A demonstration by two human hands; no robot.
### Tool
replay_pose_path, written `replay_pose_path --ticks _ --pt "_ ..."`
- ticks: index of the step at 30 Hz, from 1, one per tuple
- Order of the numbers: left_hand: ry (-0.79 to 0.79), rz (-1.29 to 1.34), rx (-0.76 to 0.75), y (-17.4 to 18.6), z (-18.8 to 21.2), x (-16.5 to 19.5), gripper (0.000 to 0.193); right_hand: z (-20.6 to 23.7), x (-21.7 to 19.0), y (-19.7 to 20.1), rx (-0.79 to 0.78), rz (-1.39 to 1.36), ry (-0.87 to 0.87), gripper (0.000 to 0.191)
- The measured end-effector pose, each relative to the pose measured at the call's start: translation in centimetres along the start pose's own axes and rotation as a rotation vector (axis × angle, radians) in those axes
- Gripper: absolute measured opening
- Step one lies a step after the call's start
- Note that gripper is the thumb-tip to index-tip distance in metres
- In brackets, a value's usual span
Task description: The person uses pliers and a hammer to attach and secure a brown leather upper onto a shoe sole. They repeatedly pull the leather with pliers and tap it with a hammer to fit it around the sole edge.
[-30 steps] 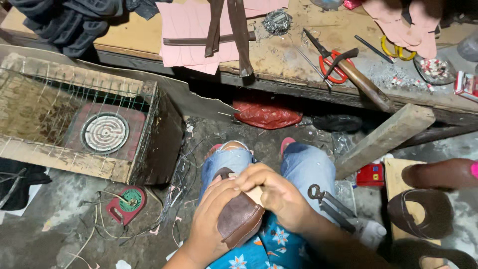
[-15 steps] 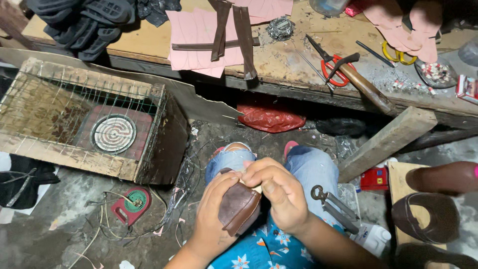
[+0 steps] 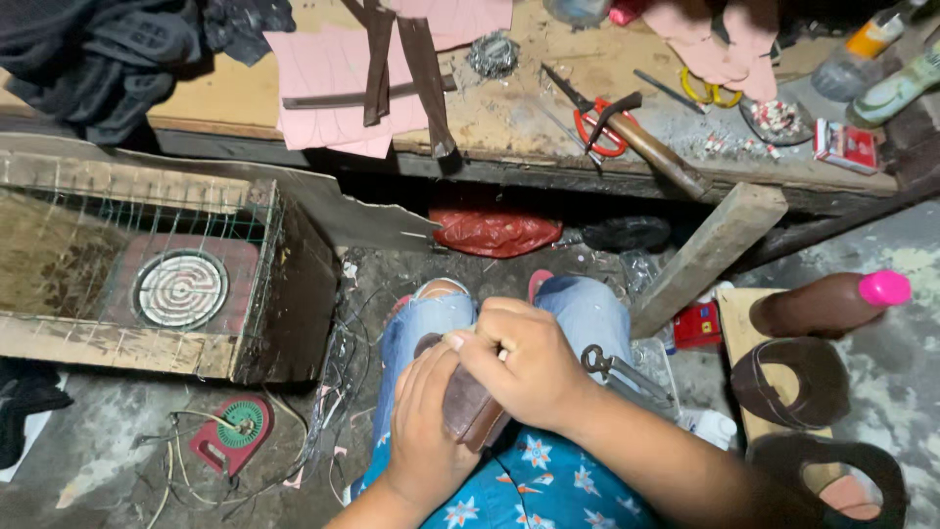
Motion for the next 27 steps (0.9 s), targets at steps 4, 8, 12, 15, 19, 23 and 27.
replay_pose_path --ticks 4,8,12,15,19,23,27 --pt "-0.017 -0.068 0.078 1.0 1.5 -0.1 0.07 -0.7 1.1 -0.1 -0.077 -0.313 -0.031 0.024" --pt "-0.056 -0.135 0.144 1.5 3.4 -0.4 0.068 -0.2 3.0 0.1 -0.027 -0.449 -0.043 0.038" --pt "-0.076 -0.17 0.175 1.4 4.3 -0.7 0.062 1.6 4.7 -1.1 -0.102 -0.503 -0.165 0.038" --pt "-0.078 -0.163 0.186 1.2 4.5 -0.7 0.061 2.6 5.0 -1.6 -0.11 -0.497 -0.185 0.038" --pt "-0.071 -0.164 0.188 1.2 4.2 -0.8 0.065 3.0 3.9 -1.3 -0.085 -0.446 -0.149 0.032" --pt "-0.031 -0.108 0.206 1.5 3.4 -1.1 0.072 3.3 2.0 -0.8 -0.105 -0.37 0.005 0.033" --pt "0.008 -0.077 0.176 1.8 2.8 -1.0 0.077 3.1 1.6 -0.8 -0.209 -0.348 0.046 0.044"
Point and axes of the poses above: each hand's wrist, its own z-axis away from the middle knuckle, its own y-axis out of the back of the hand, x = y × z, the point moved 3 cm from there along -z, towards the middle knuckle, and after that the axes turned 4 degrees about -y, right-handed, at the moved point
